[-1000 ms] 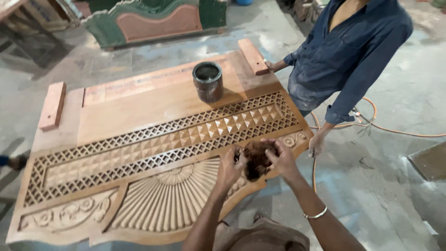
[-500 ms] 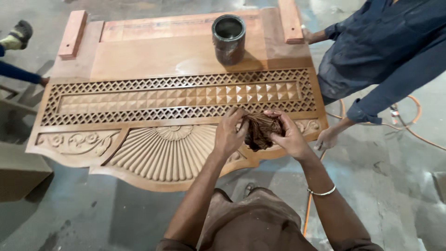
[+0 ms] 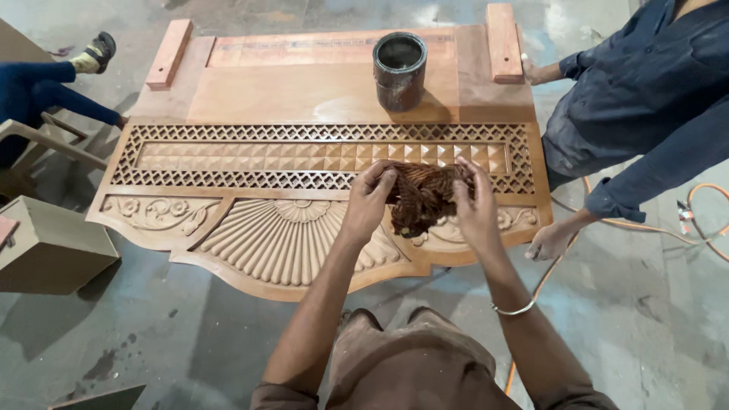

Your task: The person applies a dark liquid finish to a large, intricately carved wooden panel using a cloth. They repeatedly dip the cloth into a metal can and rub the finish into the lattice and relief carvings, covering the surface systematically.

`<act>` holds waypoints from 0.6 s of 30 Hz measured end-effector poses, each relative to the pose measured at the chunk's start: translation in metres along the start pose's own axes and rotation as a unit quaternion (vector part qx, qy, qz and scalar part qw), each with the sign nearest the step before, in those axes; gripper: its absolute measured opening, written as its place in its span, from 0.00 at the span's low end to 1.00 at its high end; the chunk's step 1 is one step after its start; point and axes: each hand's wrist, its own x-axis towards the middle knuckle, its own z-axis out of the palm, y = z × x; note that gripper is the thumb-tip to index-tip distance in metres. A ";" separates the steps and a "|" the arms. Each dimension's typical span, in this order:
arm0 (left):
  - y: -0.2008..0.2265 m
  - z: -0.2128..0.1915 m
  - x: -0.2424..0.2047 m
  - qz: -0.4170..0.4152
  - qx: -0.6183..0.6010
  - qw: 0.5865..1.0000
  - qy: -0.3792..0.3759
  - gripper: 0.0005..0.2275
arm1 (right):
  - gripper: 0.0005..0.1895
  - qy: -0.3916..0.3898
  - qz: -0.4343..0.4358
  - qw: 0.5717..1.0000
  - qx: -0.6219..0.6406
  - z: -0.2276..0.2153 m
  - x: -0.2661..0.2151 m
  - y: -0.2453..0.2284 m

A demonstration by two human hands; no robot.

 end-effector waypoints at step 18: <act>0.028 -0.040 0.019 -0.078 -0.295 0.925 0.225 0.11 | 0.02 0.056 0.125 0.947 0.292 -0.023 0.045 0.032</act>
